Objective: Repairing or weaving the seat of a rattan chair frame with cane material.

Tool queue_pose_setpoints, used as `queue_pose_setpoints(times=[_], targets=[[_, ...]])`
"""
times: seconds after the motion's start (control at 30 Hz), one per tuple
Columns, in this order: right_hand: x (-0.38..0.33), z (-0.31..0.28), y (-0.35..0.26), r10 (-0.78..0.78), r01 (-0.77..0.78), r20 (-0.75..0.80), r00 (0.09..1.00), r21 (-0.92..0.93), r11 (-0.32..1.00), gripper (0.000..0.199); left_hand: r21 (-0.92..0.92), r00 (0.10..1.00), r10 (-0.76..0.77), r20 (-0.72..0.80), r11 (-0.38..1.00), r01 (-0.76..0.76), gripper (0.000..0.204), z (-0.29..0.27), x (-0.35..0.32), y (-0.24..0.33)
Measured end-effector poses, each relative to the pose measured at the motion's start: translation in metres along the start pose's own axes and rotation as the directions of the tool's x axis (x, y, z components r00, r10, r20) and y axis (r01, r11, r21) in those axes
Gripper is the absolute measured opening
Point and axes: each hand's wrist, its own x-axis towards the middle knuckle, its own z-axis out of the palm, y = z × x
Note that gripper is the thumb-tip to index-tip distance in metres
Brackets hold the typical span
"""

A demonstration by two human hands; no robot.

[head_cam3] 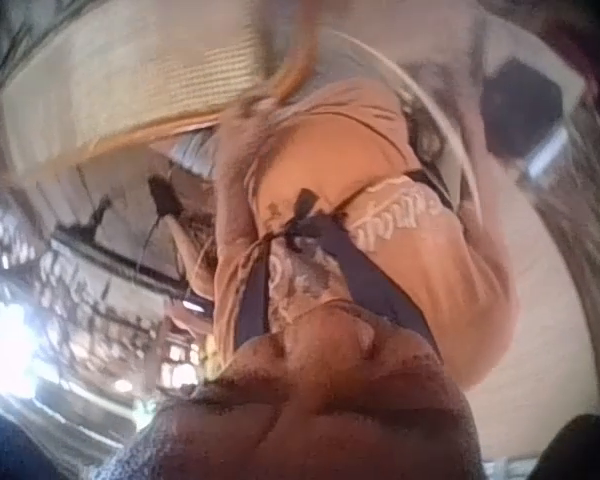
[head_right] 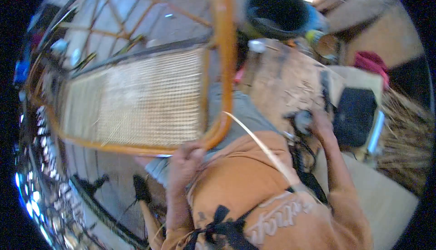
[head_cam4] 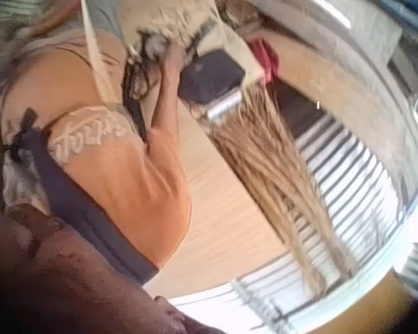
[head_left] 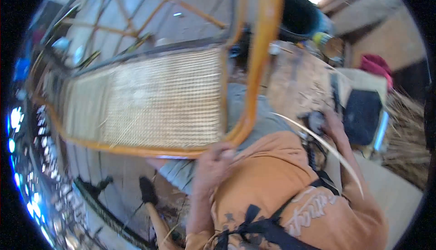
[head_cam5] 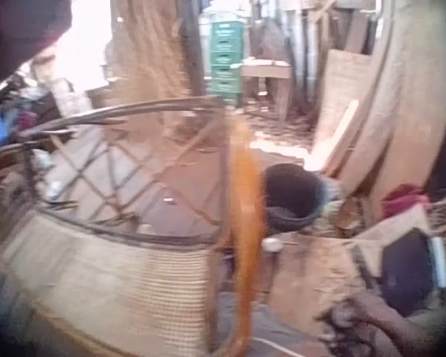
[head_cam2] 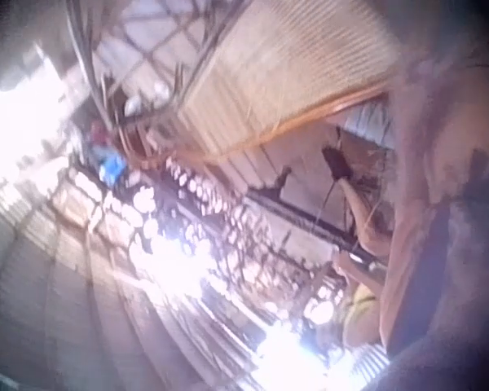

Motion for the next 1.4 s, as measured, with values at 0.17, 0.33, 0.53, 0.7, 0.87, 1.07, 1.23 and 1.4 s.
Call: queue_pose_setpoints(times=[0.17,0.33,0.53,0.7,0.87,1.07,1.23,1.4], targets=[[-0.004,0.036,0.032,0.101,-0.099,-0.002,0.995,0.207,0.973,0.035,-0.054,0.886,0.390,0.251,0.919,-0.390,0.020,0.033,0.017,0.040],[-0.002,0.048,0.048,-0.091,0.179,-0.334,0.938,0.243,0.953,0.021,-0.106,0.949,0.235,0.213,0.970,-0.216,0.025,0.038,0.034,0.025],[0.013,0.040,0.033,-0.010,0.027,-0.108,0.994,0.156,0.987,0.030,-0.001,0.938,0.327,0.117,0.944,-0.329,0.026,0.043,0.039,-0.006],[0.016,0.030,0.029,-0.038,0.045,-0.066,0.997,0.115,0.992,0.030,-0.127,0.974,0.155,0.163,0.983,-0.135,0.026,0.042,0.043,-0.009],[-0.001,0.017,0.011,-0.099,0.185,-0.227,0.969,0.400,0.898,0.021,-0.186,0.974,0.186,0.133,0.970,-0.160,0.025,0.041,0.044,-0.006],[-0.020,-0.064,-0.084,-0.013,0.219,-0.288,0.957,0.698,0.681,0.019,-0.336,0.967,0.067,0.248,0.942,0.021,0.023,0.035,0.033,0.010],[-0.020,-0.076,-0.208,-0.183,0.506,-0.502,0.846,0.645,0.572,0.020,-0.384,0.991,-0.036,0.133,0.920,0.084,0.023,0.029,0.021,0.018],[-0.009,-0.071,-0.285,-0.283,0.443,-0.355,0.891,0.815,0.372,0.013,-0.454,0.992,-0.117,-0.046,0.887,0.083,0.027,0.012,0.008,0.000]])
